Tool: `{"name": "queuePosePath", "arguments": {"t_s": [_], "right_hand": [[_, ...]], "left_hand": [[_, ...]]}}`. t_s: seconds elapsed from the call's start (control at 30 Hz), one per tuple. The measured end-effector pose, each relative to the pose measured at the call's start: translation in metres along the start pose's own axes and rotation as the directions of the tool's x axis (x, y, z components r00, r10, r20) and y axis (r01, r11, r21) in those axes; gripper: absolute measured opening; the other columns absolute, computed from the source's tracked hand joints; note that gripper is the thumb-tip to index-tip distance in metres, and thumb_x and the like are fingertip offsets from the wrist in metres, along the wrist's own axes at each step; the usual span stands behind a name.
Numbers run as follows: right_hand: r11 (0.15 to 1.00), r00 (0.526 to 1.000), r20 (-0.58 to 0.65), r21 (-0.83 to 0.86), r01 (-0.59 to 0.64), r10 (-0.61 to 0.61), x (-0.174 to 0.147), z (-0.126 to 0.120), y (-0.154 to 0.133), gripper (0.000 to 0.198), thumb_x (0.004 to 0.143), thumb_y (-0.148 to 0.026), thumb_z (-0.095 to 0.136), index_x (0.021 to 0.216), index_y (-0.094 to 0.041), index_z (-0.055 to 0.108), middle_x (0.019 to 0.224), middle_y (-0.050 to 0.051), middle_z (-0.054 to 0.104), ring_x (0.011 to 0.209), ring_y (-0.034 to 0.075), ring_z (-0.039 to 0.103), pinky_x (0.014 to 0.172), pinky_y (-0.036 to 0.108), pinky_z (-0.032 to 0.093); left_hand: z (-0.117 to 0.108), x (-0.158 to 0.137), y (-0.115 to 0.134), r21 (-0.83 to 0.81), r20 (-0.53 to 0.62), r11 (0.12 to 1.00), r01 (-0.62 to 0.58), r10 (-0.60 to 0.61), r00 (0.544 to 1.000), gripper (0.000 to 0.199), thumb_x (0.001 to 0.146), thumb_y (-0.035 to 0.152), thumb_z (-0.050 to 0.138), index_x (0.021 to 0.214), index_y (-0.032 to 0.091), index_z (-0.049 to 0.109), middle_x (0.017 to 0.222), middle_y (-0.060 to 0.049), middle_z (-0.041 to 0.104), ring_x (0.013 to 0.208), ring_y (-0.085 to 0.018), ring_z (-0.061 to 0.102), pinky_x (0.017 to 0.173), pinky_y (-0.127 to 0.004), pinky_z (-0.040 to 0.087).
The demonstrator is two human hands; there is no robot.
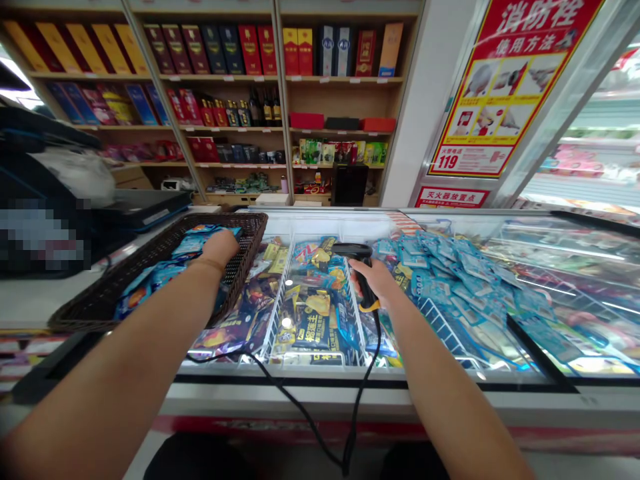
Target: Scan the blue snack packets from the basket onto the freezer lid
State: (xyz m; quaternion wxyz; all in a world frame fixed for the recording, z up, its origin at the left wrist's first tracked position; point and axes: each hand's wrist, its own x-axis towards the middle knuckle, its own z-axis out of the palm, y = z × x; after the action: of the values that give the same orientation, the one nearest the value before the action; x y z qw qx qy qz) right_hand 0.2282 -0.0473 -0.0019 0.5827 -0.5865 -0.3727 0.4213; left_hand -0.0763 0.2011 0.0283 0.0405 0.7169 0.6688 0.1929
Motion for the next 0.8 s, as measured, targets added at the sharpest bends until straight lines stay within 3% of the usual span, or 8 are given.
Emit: {"name": "queuePosePath", "arguments": {"t_s": [0.1, 0.17, 0.23, 0.3, 0.37, 0.5, 0.6, 0.8], "right_hand": [[1.0, 1.0, 0.011, 0.001, -0.001, 0.001, -0.001, -0.003, 0.001, 0.023, 0.082, -0.038, 0.071, 0.084, -0.019, 0.058, 0.058, 0.0, 0.062, 0.038, 0.011, 0.05, 0.033, 0.023, 0.04], [1.0, 1.0, 0.011, -0.005, 0.0, 0.0, -0.002, -0.003, 0.0, 0.025, 0.082, -0.039, 0.072, 0.082, -0.019, 0.057, 0.058, 0.0, 0.062, 0.038, 0.011, 0.05, 0.033, 0.023, 0.041], [1.0, 1.0, 0.016, -0.006, 0.011, -0.011, -0.002, -0.003, -0.001, 0.026, 0.081, -0.039, 0.073, 0.082, -0.019, 0.056, 0.058, 0.0, 0.062, 0.038, 0.011, 0.05, 0.034, 0.023, 0.041], [1.0, 0.999, 0.019, -0.01, 0.028, -0.028, -0.003, -0.002, -0.001, 0.025, 0.081, -0.039, 0.072, 0.084, -0.019, 0.056, 0.058, -0.001, 0.062, 0.038, 0.011, 0.05, 0.034, 0.024, 0.041], [0.999, 0.999, 0.024, -0.025, 0.037, -0.036, -0.004, -0.003, -0.002, 0.025, 0.082, -0.039, 0.071, 0.082, -0.019, 0.057, 0.056, 0.0, 0.062, 0.036, 0.012, 0.05, 0.033, 0.024, 0.04], [0.999, 0.999, 0.005, -0.012, 0.049, -0.049, -0.006, -0.007, -0.001, 0.025, 0.082, -0.04, 0.071, 0.08, -0.019, 0.058, 0.057, 0.0, 0.062, 0.035, 0.011, 0.05, 0.033, 0.024, 0.039], [0.997, 0.998, -0.014, 0.023, 0.069, -0.069, -0.007, -0.007, 0.001, 0.026, 0.079, -0.041, 0.074, 0.079, -0.02, 0.057, 0.058, 0.0, 0.062, 0.038, 0.011, 0.051, 0.034, 0.024, 0.041], [0.994, 0.995, 0.028, -0.036, 0.1, -0.099, -0.007, -0.004, 0.003, 0.035, 0.075, -0.046, 0.078, 0.076, -0.02, 0.055, 0.055, -0.001, 0.06, 0.037, 0.012, 0.05, 0.033, 0.025, 0.04]], "left_hand": [[-0.01, -0.004, 0.009, -0.147, -0.192, 0.987, -0.064, 0.035, 0.981, 0.023, 0.084, 0.018, 0.054, 0.1, 0.011, 0.069, 0.107, -0.025, 0.071, 0.107, -0.036, 0.066, 0.092, -0.048, 0.049], [-0.021, -0.005, 0.024, -0.328, -0.37, 0.92, -0.216, 0.085, 0.925, 0.023, 0.087, 0.017, 0.05, 0.103, 0.014, 0.068, 0.108, -0.02, 0.071, 0.11, -0.032, 0.064, 0.098, -0.046, 0.046], [-0.032, -0.006, 0.047, -0.507, -0.513, 0.773, -0.383, 0.087, 0.854, 0.022, 0.088, 0.02, 0.051, 0.103, 0.017, 0.067, 0.109, -0.015, 0.071, 0.113, -0.028, 0.061, 0.102, -0.042, 0.045], [-0.041, -0.009, 0.078, -0.673, -0.538, 0.572, -0.468, 0.055, 0.841, 0.019, 0.087, 0.025, 0.056, 0.1, 0.018, 0.067, 0.104, -0.01, 0.071, 0.109, -0.025, 0.062, 0.099, -0.037, 0.048], [-0.045, -0.02, 0.111, -0.828, -0.438, 0.365, -0.426, 0.054, 0.898, 0.017, 0.083, 0.028, 0.061, 0.095, 0.018, 0.067, 0.093, -0.006, 0.07, 0.098, -0.022, 0.065, 0.089, -0.033, 0.052], [-0.021, -0.057, 0.157, -0.992, -0.054, 0.11, -0.065, 0.103, 0.993, 0.013, 0.079, 0.026, 0.066, 0.089, 0.019, 0.066, 0.079, -0.002, 0.067, 0.075, -0.016, 0.064, 0.072, -0.03, 0.054], [0.02, -0.083, 0.166, -0.993, 0.118, 0.034, 0.116, 0.068, 0.991, 0.012, 0.075, 0.024, 0.068, 0.084, 0.019, 0.063, 0.076, -0.001, 0.065, 0.071, -0.013, 0.06, 0.069, -0.028, 0.054], [0.091, -0.101, 0.154, -0.986, 0.165, 0.015, 0.165, 0.039, 0.985, 0.016, 0.07, 0.027, 0.07, 0.076, 0.017, 0.059, 0.071, 0.002, 0.056, 0.068, -0.01, 0.054, 0.071, -0.028, 0.056]]}}
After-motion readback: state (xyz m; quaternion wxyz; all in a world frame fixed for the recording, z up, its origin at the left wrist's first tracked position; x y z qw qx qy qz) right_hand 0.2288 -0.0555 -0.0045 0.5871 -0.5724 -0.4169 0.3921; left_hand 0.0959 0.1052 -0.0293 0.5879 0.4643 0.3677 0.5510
